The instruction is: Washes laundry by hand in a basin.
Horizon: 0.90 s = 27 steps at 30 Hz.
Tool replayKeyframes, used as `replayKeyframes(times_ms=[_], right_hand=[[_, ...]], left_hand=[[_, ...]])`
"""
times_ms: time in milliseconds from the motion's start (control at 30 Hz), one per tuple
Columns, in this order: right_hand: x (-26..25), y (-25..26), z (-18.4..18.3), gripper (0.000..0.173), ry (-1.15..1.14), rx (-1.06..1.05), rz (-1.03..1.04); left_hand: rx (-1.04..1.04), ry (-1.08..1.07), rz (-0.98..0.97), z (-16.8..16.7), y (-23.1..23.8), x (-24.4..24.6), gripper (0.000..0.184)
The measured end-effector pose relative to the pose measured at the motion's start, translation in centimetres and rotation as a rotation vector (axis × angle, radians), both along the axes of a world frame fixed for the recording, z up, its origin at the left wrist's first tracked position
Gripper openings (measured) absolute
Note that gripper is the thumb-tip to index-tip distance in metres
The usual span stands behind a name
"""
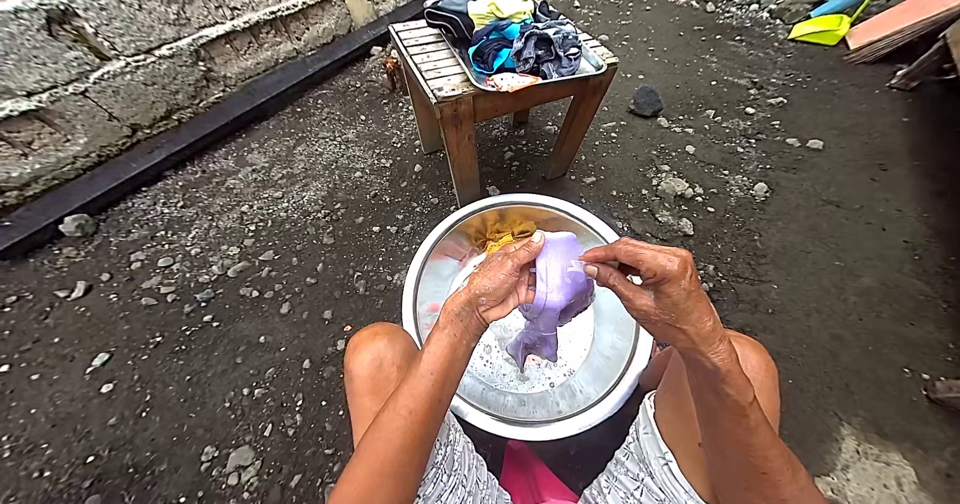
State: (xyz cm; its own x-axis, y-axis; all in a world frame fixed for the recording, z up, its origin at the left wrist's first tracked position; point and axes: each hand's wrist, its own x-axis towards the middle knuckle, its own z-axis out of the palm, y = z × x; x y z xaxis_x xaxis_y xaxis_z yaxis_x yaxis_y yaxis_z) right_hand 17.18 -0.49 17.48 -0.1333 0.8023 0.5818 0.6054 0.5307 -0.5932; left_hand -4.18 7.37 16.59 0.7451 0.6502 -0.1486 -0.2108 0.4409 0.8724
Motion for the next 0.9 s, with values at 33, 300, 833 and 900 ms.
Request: replayKeyframes(times_ms=[33, 300, 833, 900], right_hand=[[0.1, 0.0, 0.1, 0.017, 0.031, 0.006, -0.009], [-0.8, 0.4, -0.6, 0.018, -0.050, 0.072, -0.089], [-1.4, 0.4, -1.1, 0.020, -0.158, 0.076, -0.057], [-1.3, 0.5, -1.1, 0.019, -0.162, 0.077, -0.057]], left_hand=[[-0.003, -0.002, 0.001, 0.0, 0.0, 0.0, 0.040], [-0.118, 0.003, 0.020, -0.3, 0.2, 0.5, 0.043], [-0.197, -0.019, -0.010, -0.8, -0.5, 1.3, 0.042], [-0.202, -0.018, -0.010, -0.8, -0.6, 1.4, 0.041]])
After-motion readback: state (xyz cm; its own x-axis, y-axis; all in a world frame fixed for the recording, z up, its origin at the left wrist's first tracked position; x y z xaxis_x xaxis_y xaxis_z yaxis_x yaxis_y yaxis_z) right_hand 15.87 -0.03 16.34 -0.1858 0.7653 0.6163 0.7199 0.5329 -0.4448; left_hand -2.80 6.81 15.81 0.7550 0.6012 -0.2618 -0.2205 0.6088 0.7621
